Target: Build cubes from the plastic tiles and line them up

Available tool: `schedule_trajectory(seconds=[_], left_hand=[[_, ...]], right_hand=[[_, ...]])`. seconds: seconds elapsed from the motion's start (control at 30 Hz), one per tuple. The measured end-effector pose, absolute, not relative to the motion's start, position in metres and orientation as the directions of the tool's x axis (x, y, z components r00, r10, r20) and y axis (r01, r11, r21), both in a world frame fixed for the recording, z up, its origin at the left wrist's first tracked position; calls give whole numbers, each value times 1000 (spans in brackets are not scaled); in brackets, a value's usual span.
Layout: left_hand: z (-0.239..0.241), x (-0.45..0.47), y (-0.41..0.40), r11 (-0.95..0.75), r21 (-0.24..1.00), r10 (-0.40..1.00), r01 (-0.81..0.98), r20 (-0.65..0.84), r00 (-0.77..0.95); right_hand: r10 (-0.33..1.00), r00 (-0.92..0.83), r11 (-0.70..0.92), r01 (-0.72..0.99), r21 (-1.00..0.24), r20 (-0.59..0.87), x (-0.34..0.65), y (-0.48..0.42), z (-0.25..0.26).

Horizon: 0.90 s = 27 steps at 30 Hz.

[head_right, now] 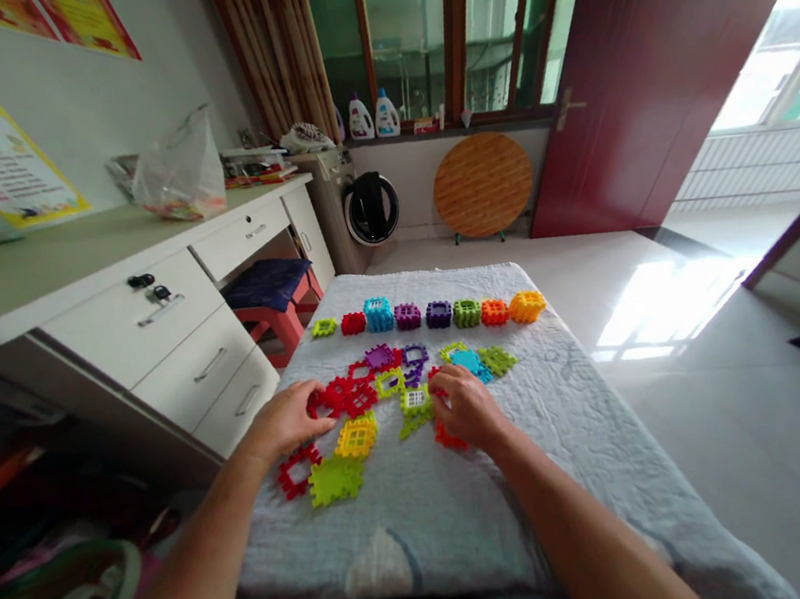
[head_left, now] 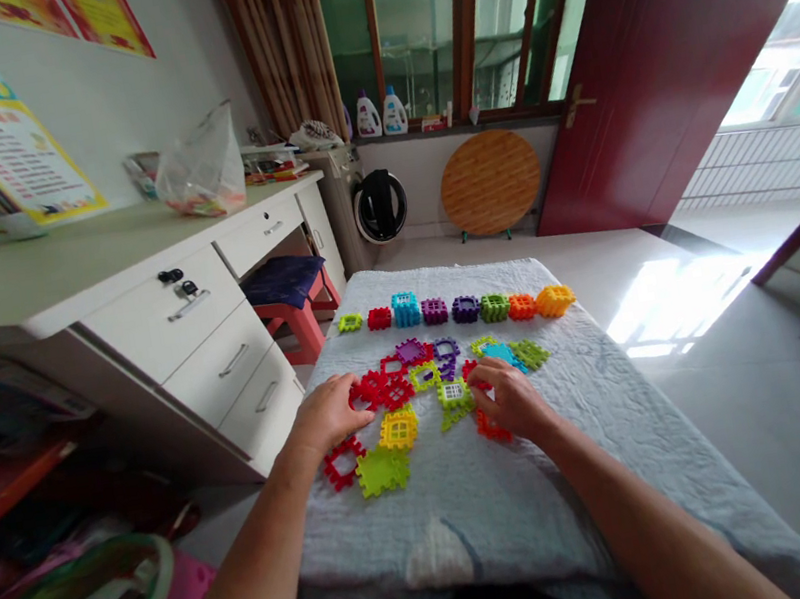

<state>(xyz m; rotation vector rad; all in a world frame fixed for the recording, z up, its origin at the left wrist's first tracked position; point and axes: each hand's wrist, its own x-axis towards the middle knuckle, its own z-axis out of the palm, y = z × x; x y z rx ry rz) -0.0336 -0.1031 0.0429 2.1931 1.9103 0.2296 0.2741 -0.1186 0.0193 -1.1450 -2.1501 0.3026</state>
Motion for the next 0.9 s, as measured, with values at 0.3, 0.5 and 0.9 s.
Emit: schedule_trajectory(seconds=[0.3, 0.5, 0.9], left_hand=[[57, -25, -88, -63, 222, 993, 973, 110, 39], [51, -18, -72, -139, 213, 983, 967, -88, 160], [58, -27, -51, -218, 231, 943, 948, -198, 265]], right_hand=[[813, -389, 574, 661, -483, 433, 274, -119, 19], [813, -386, 573, 663, -482, 436, 276, -118, 17], [822, -389, 565, 643, -517, 415, 275, -119, 21]])
